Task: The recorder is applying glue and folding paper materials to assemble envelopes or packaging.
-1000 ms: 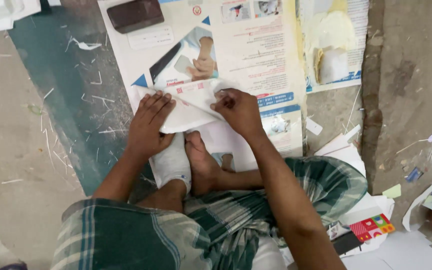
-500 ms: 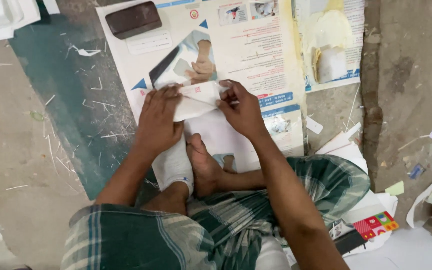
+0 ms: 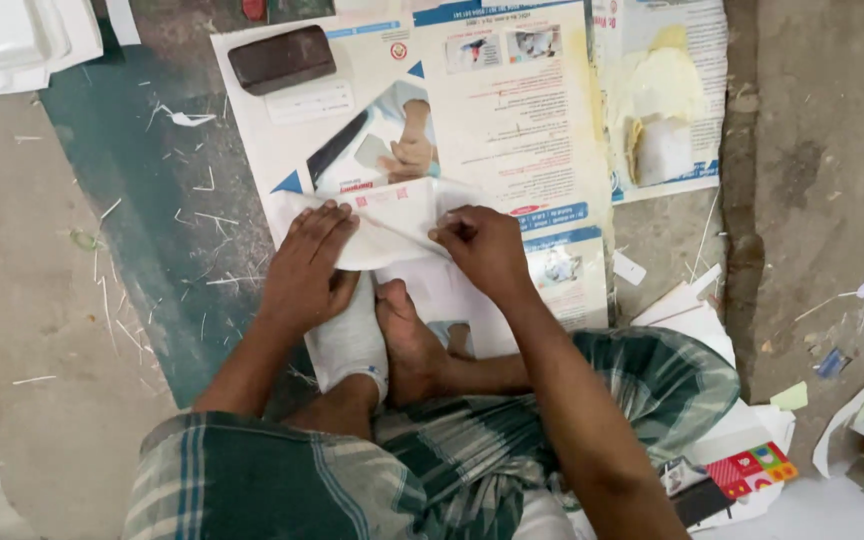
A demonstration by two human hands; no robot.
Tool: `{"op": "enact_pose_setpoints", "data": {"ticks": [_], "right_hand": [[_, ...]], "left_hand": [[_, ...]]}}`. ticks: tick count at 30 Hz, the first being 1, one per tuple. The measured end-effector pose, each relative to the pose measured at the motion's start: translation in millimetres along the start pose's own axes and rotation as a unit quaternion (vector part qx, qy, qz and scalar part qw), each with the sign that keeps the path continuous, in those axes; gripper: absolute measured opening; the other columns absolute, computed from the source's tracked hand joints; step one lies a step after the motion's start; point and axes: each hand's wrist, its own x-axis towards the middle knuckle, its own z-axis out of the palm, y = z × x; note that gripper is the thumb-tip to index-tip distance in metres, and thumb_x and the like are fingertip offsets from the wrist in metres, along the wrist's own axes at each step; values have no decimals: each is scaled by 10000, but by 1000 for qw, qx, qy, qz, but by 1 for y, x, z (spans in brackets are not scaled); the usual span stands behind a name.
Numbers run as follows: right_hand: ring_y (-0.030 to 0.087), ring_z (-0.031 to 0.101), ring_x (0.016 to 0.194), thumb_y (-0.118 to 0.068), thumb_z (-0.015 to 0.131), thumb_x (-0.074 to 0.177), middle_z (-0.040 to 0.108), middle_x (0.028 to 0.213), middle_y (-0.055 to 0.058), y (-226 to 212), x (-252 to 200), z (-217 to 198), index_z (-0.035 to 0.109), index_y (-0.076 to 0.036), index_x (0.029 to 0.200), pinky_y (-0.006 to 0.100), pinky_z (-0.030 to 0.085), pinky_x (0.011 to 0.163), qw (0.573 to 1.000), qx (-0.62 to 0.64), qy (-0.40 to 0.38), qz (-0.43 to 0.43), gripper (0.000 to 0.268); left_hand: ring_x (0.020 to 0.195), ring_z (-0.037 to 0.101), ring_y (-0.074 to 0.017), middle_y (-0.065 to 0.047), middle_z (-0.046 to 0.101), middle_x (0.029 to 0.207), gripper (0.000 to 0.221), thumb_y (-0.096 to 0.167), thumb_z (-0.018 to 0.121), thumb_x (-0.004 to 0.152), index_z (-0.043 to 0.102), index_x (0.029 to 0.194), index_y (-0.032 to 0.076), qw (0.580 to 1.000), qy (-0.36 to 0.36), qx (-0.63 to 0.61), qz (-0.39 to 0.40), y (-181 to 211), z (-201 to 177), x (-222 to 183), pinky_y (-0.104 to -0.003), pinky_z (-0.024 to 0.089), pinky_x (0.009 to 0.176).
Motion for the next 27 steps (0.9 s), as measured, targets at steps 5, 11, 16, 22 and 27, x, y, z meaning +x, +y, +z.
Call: {"op": "enact_pose_setpoints", "data": {"ticks": [5, 11, 16, 22, 27], "right_hand": [[105, 710, 759, -110, 704, 882, 773, 901, 21, -57, -8, -3, 611, -112, 1336, 242, 553, 671, 969, 193, -56, 142, 463], [148, 649, 761, -150, 813, 965, 736, 884, 102, -14, -7, 4, 735, 13, 1168, 282, 531, 694, 998, -55, -16, 26, 272], [104, 681, 837, -149, 749, 924, 749, 974, 38, -2, 2, -1, 630, -78, 1286, 264, 578, 749, 992, 104, -43, 56, 387], [120, 692, 854, -159, 772, 928, 740, 1012, 69, -18, -5, 4, 664, -65, 1264, 288, 590, 776, 998, -53, -28, 34, 366], [103, 707, 889, -123, 635, 921, 742, 1038, 21, -17, -3, -5, 573, -115, 1374, 283, 604, 776, 971, 201, -72, 111, 457]], "left_hand": [[1441, 477, -371, -197, 528, 1499, 654, 209, 770, 861, 544, 1432, -15, 1000, -26, 10, 8, 5, -3, -7, -534, 349, 1224], [1434, 490, -372, -190, 544, 1469, 634, 218, 782, 863, 571, 1418, -5, 1000, -20, 4, 1, 5, 1, -11, -540, 360, 1227], [1428, 508, -369, -188, 552, 1454, 618, 220, 788, 877, 574, 1412, -4, 1000, -5, 8, 1, 3, 2, -9, -540, 376, 1227], [1415, 503, -393, -214, 541, 1451, 644, 218, 789, 875, 553, 1421, -30, 1000, -6, -2, -5, 2, 4, -14, -553, 376, 1208], [1414, 507, -393, -208, 544, 1444, 650, 210, 786, 859, 535, 1417, -9, 1000, 5, 6, -5, 4, 2, -7, -554, 364, 1218]]}}
